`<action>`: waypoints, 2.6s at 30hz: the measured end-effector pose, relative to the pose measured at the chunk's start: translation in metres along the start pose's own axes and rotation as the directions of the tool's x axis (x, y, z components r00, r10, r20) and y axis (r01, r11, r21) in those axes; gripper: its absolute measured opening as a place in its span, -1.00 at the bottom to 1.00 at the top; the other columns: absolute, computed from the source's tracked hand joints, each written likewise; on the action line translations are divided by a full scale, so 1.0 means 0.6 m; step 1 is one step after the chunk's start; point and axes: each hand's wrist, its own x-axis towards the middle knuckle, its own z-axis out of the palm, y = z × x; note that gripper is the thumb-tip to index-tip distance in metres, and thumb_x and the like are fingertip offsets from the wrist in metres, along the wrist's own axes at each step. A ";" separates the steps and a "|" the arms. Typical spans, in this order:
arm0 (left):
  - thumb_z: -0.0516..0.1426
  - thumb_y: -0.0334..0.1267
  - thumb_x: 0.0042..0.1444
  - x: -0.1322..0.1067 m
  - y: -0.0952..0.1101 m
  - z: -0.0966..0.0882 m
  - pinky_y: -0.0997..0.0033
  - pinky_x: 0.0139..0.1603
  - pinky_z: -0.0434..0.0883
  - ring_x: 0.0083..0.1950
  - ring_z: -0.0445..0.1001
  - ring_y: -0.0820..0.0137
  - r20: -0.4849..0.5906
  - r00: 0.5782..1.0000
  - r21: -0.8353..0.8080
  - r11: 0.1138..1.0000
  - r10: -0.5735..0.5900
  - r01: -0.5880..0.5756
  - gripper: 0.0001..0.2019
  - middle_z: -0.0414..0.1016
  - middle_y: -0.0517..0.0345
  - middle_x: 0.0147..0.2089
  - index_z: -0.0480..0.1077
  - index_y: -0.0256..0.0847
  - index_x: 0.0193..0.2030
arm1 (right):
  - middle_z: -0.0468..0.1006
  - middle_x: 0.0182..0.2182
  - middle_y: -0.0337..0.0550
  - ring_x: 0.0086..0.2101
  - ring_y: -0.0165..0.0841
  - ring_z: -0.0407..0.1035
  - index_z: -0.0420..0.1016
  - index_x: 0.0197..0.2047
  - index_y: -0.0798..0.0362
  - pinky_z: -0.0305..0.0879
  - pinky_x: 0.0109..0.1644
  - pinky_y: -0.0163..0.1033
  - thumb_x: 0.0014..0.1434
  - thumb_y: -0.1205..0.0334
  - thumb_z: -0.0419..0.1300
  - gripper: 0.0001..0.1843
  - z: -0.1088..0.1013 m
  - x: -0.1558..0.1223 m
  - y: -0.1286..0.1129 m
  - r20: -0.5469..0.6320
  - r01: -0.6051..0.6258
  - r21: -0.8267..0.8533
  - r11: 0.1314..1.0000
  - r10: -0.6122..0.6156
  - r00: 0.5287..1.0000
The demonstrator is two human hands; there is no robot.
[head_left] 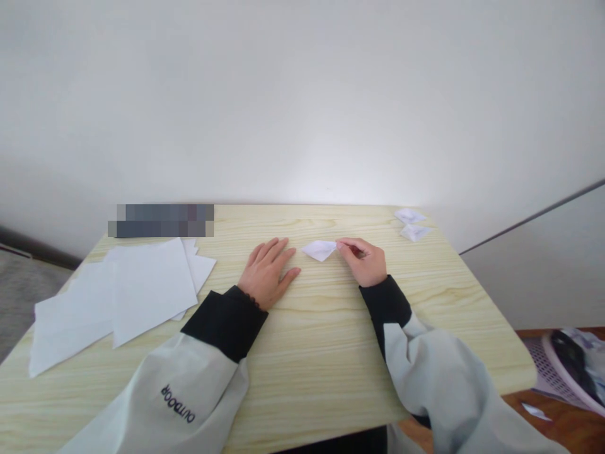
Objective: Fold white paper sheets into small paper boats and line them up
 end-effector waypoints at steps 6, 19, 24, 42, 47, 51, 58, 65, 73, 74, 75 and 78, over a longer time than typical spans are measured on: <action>-0.04 -0.04 0.20 -0.001 0.010 0.001 0.00 0.28 0.08 0.30 0.12 0.15 0.039 0.999 -0.004 1.000 0.029 -0.029 -0.58 0.22 -0.03 0.26 0.33 -0.20 0.09 | 0.61 -0.38 -0.08 -0.44 -0.33 0.44 0.60 -0.29 0.12 0.39 -0.29 -0.23 0.01 0.06 0.20 -0.68 -0.095 -0.004 0.072 -0.277 -0.164 -0.086 0.983 0.135 0.952; -0.07 -0.05 0.21 0.001 0.006 0.003 0.02 0.28 0.08 0.30 0.11 0.16 0.051 0.998 0.010 0.999 0.037 -0.038 -0.57 0.22 -0.01 0.26 0.33 -0.20 0.11 | 0.57 -0.48 -0.10 -0.50 -0.31 0.40 0.61 -0.28 0.12 0.38 -0.29 -0.17 -0.07 0.13 0.19 -0.68 -0.246 0.001 0.180 -0.585 -0.448 -0.252 0.858 0.234 0.776; -0.08 -0.04 0.21 0.002 0.005 0.002 0.03 0.28 0.07 0.30 0.11 0.16 0.052 0.998 0.013 0.999 0.041 -0.042 -0.56 0.21 -0.01 0.26 0.33 -0.20 0.11 | 0.56 -0.49 -0.12 -0.50 -0.32 0.40 0.61 -0.27 0.09 0.37 -0.32 -0.18 -0.07 0.10 0.18 -0.67 -0.252 0.001 0.190 -0.602 -0.460 -0.268 0.847 0.226 0.766; -0.08 -0.04 0.20 0.002 0.005 0.003 0.01 0.27 0.07 0.30 0.12 0.17 0.029 0.999 -0.031 0.999 0.039 -0.038 -0.58 0.23 -0.01 0.26 0.33 -0.17 0.09 | 0.57 -0.33 -0.11 -0.53 -0.39 0.35 0.59 -0.18 0.06 0.35 -0.23 -0.15 -0.04 0.09 0.15 -0.62 -0.245 0.001 0.166 -0.568 -0.459 -0.322 0.828 0.219 0.793; -0.08 -0.05 0.21 0.003 0.006 0.002 0.01 0.27 0.07 0.30 0.11 0.16 0.046 0.998 -0.023 0.999 0.037 -0.036 -0.57 0.22 -0.02 0.26 0.33 -0.20 0.10 | 0.56 -0.34 -0.08 -0.54 -0.39 0.33 0.60 -0.27 0.11 0.33 -0.28 -0.18 -0.05 0.10 0.16 -0.66 -0.244 0.001 0.161 -0.571 -0.465 -0.358 0.810 0.204 0.795; -0.08 -0.04 0.20 0.003 0.006 0.000 0.01 0.28 0.06 0.30 0.10 0.16 0.061 0.998 -0.021 0.999 0.034 -0.033 -0.56 0.21 -0.01 0.26 0.33 -0.19 0.10 | 0.55 -0.41 -0.08 -0.53 -0.37 0.32 0.60 -0.30 0.13 0.33 -0.27 -0.17 -0.07 0.10 0.18 -0.67 -0.245 0.000 0.161 -0.575 -0.482 -0.367 0.795 0.214 0.790; -0.08 -0.05 0.20 0.003 0.007 0.001 0.01 0.27 0.07 0.30 0.11 0.16 0.052 0.998 -0.022 0.999 0.037 -0.036 -0.57 0.22 -0.02 0.26 0.33 -0.20 0.10 | 0.56 -0.32 -0.06 -0.55 -0.40 0.31 0.60 -0.24 0.10 0.33 -0.28 -0.19 -0.03 0.03 0.14 -0.61 -0.243 0.000 0.169 -0.562 -0.426 -0.380 0.821 0.162 0.812; -0.07 -0.06 0.20 0.002 0.004 0.001 0.01 0.27 0.08 0.29 0.13 0.15 0.037 0.998 -0.029 0.999 0.042 -0.041 -0.59 0.26 0.01 0.24 0.35 -0.18 0.08 | 0.53 -0.40 -0.07 -0.56 -0.39 0.30 0.57 -0.38 0.12 0.32 -0.31 -0.17 -0.08 0.04 0.16 -0.66 -0.246 -0.002 0.180 -0.572 -0.428 -0.416 0.802 0.135 0.809; -0.07 -0.07 0.23 0.001 0.038 0.008 0.03 0.30 0.07 0.28 0.15 0.20 0.049 0.968 -0.124 0.963 0.248 -0.241 -0.60 0.28 0.02 0.22 0.33 -0.18 0.10 | 0.51 -0.41 -0.05 -0.57 -0.38 0.27 0.53 -0.44 0.14 0.32 -0.26 -0.14 -0.09 0.09 0.13 -0.71 -0.245 -0.001 0.177 -0.640 -0.454 -0.439 0.775 0.086 0.764; -0.05 -0.06 0.22 0.001 0.044 0.010 0.02 0.30 0.08 0.29 0.13 0.17 0.050 0.964 -0.131 0.959 0.261 -0.253 -0.60 0.27 0.01 0.23 0.34 -0.19 0.09 | 0.51 -0.42 -0.05 -0.57 -0.38 0.26 0.53 -0.45 0.14 0.32 -0.27 -0.14 -0.10 0.10 0.13 -0.72 -0.245 -0.001 0.177 -0.644 -0.457 -0.440 0.773 0.083 0.760; -0.04 -0.07 0.21 0.001 0.048 0.011 0.00 0.29 0.08 0.29 0.13 0.15 0.043 0.964 -0.140 0.957 0.261 -0.253 -0.61 0.28 -0.01 0.22 0.35 -0.19 0.08 | 0.51 -0.43 -0.06 -0.57 -0.38 0.26 0.53 -0.46 0.14 0.32 -0.28 -0.14 -0.10 0.10 0.13 -0.72 -0.245 -0.001 0.177 -0.648 -0.459 -0.441 0.771 0.080 0.757; -0.01 -0.09 0.20 0.001 0.051 0.014 -0.02 0.28 0.10 0.28 0.14 0.14 0.026 0.969 -0.170 0.957 0.244 -0.237 -0.63 0.30 -0.02 0.20 0.36 -0.19 0.06 | 0.51 -0.44 -0.08 -0.56 -0.37 0.26 0.53 -0.47 0.12 0.31 -0.28 -0.14 -0.10 0.10 0.13 -0.73 -0.244 0.000 0.177 -0.656 -0.460 -0.443 0.770 0.071 0.751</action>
